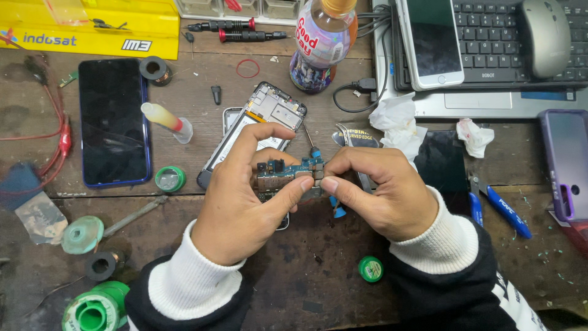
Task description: The person holds a small circuit board with tweezers and a soldering iron, applying solder to specific points on the board. They manipulate the board and tools to ensure proper connection while working at a cluttered desk.
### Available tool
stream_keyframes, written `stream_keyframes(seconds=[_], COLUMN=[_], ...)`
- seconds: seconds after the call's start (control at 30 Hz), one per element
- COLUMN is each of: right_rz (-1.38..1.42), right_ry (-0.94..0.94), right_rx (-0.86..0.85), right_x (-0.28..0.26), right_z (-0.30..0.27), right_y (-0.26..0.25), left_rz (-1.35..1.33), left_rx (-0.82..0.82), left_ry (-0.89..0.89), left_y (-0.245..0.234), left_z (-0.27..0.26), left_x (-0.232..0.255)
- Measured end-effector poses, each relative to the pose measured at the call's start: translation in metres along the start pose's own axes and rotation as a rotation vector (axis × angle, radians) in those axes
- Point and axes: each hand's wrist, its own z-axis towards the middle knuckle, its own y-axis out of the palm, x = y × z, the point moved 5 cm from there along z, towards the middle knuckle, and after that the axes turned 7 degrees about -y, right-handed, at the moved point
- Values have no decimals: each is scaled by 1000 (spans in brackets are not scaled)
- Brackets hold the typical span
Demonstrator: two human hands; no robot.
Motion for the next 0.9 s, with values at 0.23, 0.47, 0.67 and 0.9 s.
stream_keyframes(seconds=[0.23,0.47,0.67,0.9], right_rz=[8,-1,102,180], right_ry=[136,19,57,-1], right_rx=[30,7,29,-258], right_x=[7,6,7,14], right_z=[-2,-4,-2,-2], right_y=[-2,-2,-7,0], left_rz=[-30,-201,-275,-30], left_rx=[34,-4,14,88], left_ry=[-84,-112,-207,-133], left_y=[-6,-5,-3,12], left_z=[1,-3,-44,-70], left_x=[-2,-3,-14,-30])
